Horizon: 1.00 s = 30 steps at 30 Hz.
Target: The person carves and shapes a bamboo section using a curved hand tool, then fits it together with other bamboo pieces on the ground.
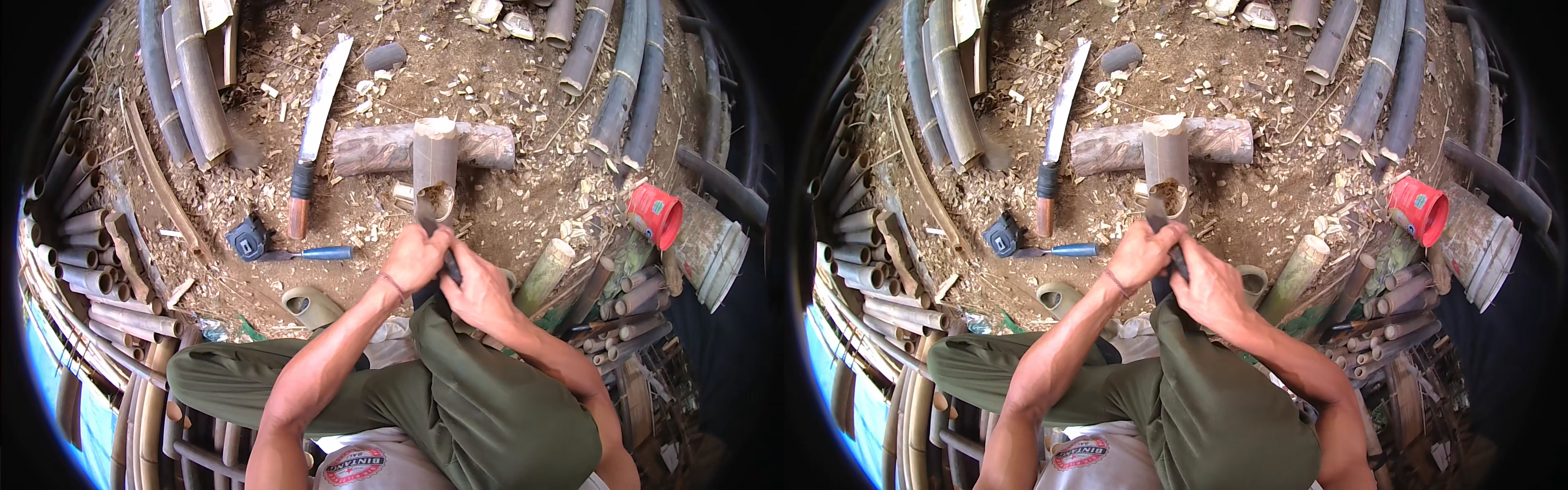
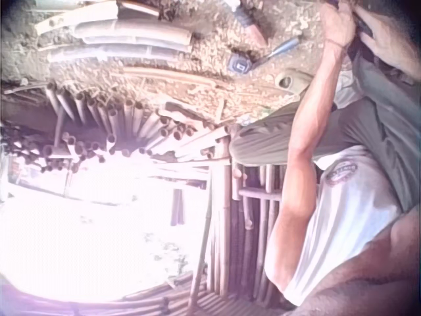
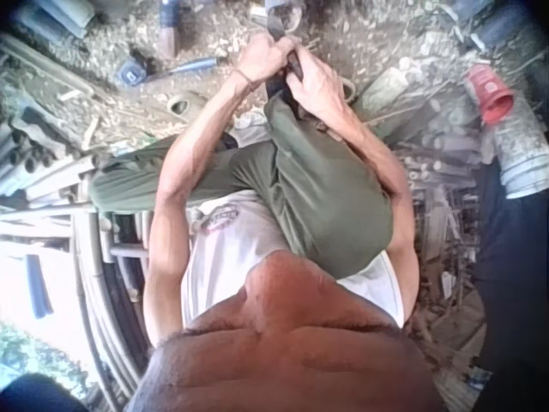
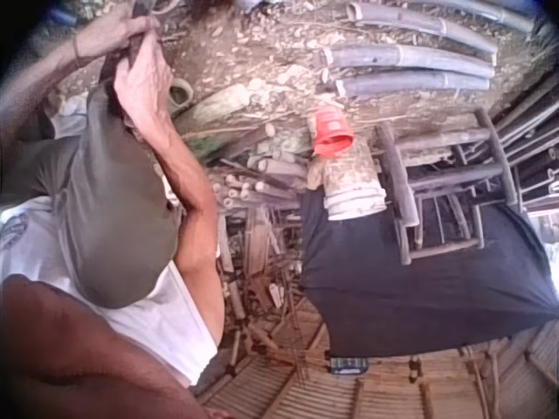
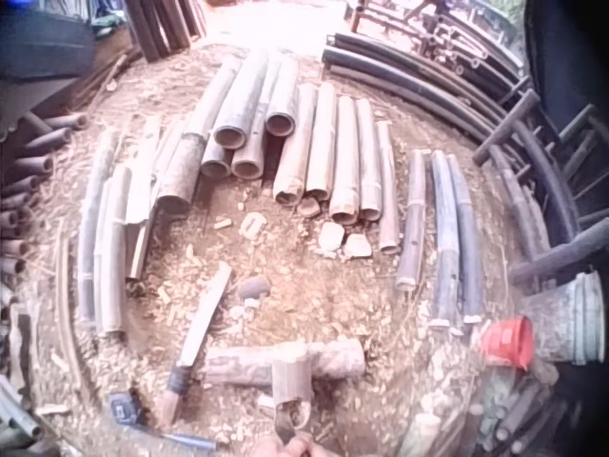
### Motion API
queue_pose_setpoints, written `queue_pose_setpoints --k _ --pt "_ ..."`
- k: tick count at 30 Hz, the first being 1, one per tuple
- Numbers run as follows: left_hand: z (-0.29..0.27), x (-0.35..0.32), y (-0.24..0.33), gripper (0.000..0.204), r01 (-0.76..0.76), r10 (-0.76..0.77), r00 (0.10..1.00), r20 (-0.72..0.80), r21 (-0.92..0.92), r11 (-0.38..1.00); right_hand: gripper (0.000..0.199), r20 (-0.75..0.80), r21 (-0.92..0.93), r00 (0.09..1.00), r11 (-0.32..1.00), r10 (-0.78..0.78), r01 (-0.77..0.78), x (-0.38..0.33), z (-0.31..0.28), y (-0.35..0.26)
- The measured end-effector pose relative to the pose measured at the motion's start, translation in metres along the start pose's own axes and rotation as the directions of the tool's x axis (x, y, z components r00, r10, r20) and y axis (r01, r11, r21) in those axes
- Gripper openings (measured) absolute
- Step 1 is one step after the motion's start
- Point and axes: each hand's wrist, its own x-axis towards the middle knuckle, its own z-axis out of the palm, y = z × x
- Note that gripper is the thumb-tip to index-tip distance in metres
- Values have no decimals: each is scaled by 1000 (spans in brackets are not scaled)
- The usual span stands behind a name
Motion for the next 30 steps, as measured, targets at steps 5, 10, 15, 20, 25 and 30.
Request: queue_pose_setpoints --k 5,10,15,20,25,30 --pt "47 0 35 43 -188 173 962 -211 -55 981 34 21 -313 995 945 -95 97 21 -66 1" --pt "48 -7 38 35 -136 66 989 -130 -659 740 24 251 -631 949 711 -189 309 45 -97 -33" --pt "47 -8 39 33 -120 112 989 -93 -958 262 10 407 -715 875 505 -262 484 64 -100 -65" --pt "42 -8 38 32 -29 167 985 -33 -999 -24 12 585 -761 807 289 -79 581 93 -94 -114" --pt "36 10 -2 53 125 612 790 42 -988 -95 14 615 -763 787 212 -50 610 118 -95 -125" --pt "23 -47 -13 63 -157 216 946 243 -240 958 32 534 -571 840 692 -95 441 62 -100 -35"
